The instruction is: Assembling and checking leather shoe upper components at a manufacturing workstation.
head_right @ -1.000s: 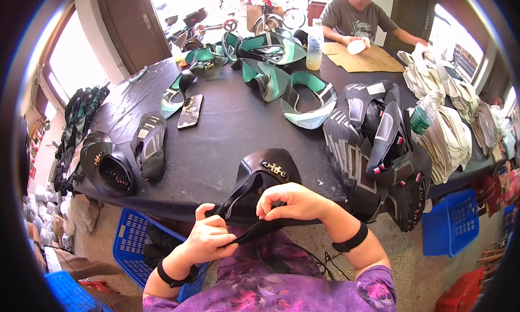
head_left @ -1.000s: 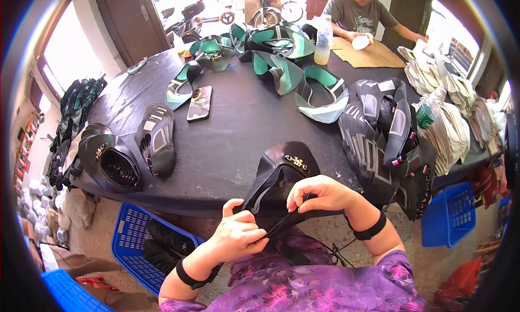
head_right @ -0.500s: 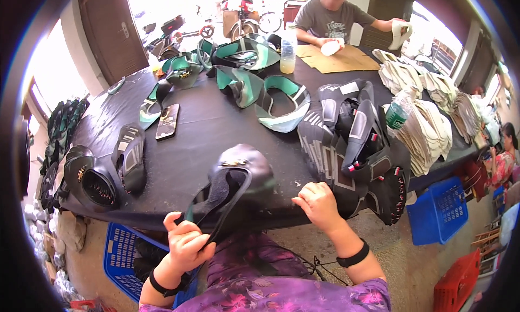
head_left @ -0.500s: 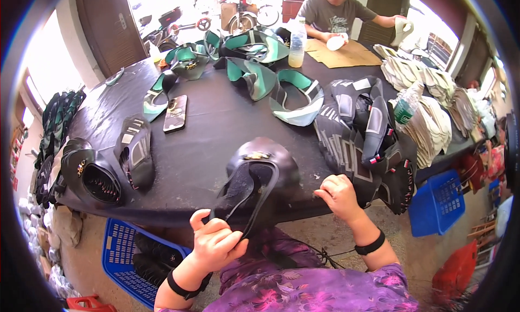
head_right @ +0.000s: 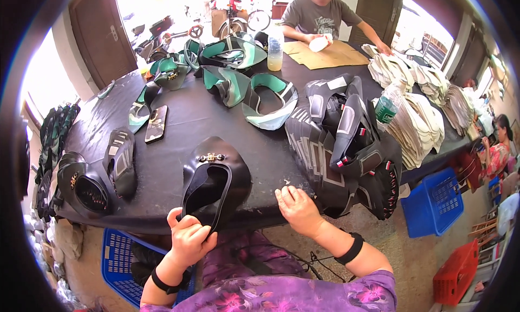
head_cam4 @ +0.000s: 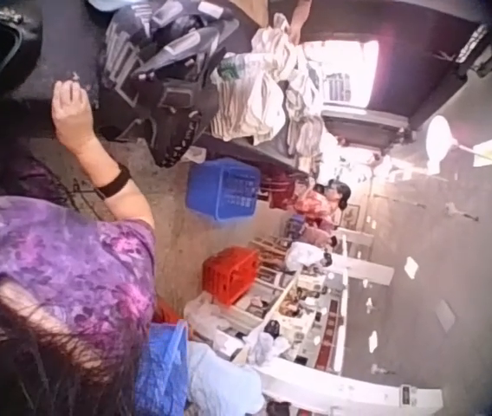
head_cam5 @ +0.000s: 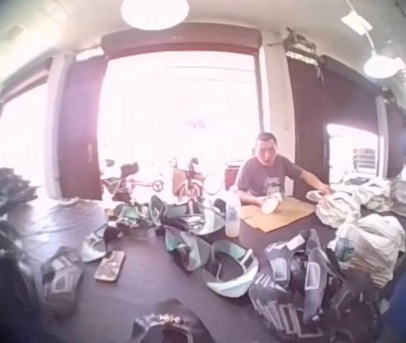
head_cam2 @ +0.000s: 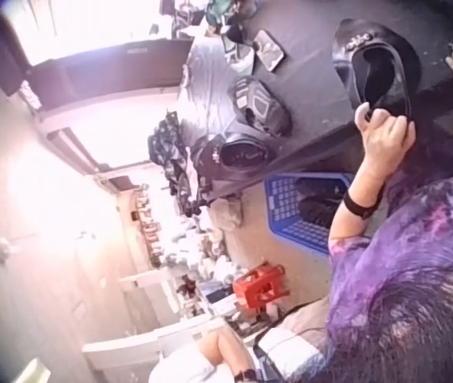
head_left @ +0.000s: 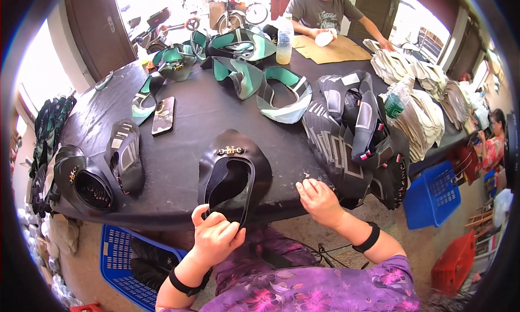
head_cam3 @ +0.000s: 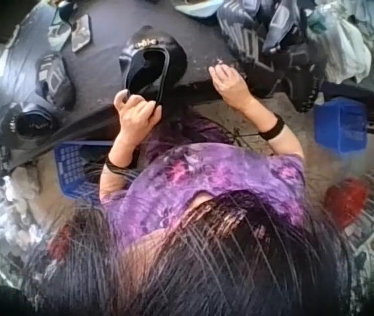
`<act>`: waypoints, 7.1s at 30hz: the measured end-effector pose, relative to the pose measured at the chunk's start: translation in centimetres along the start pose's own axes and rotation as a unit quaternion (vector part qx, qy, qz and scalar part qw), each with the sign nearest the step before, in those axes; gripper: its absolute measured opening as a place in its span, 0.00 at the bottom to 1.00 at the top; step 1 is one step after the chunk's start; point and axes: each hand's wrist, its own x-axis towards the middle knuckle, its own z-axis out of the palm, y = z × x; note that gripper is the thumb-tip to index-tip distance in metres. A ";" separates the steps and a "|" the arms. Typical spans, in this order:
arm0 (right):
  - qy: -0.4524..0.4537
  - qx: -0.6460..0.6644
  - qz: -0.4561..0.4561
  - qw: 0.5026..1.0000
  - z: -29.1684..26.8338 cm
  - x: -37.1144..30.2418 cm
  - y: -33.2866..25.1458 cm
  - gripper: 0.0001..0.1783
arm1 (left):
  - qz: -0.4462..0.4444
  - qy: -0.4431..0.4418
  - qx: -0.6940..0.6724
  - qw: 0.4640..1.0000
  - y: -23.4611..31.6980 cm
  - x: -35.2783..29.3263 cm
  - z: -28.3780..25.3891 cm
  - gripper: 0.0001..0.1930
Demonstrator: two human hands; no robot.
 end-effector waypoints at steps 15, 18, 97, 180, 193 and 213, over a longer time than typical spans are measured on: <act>0.036 0.371 0.059 0.926 -3.6 0.0 -3.6 0.10 | -0.011 -0.102 -0.052 0.993 0.3 1.3 -1.0 0.07; 0.050 0.378 0.004 0.925 -5.9 4.4 -4.9 0.22 | -0.057 -0.191 -0.147 0.969 -0.2 1.5 -2.1 0.13; -0.285 0.389 0.096 0.871 -8.6 2.9 0.0 0.16 | 0.071 -0.474 -0.180 0.859 -1.7 10.5 1.8 0.19; -0.233 0.871 0.113 0.417 -4.7 7.8 2.7 0.23 | -0.269 -0.177 -0.691 0.648 -3.9 5.4 -1.5 0.18; 0.130 0.258 -0.213 0.933 -12.6 11.9 -1.6 0.20 | 0.218 0.092 0.013 0.972 -4.4 10.3 -9.6 0.09; -0.076 0.375 -0.070 0.921 1.7 6.9 -3.7 0.37 | 0.025 -0.160 -0.083 0.983 -4.2 0.6 3.5 0.26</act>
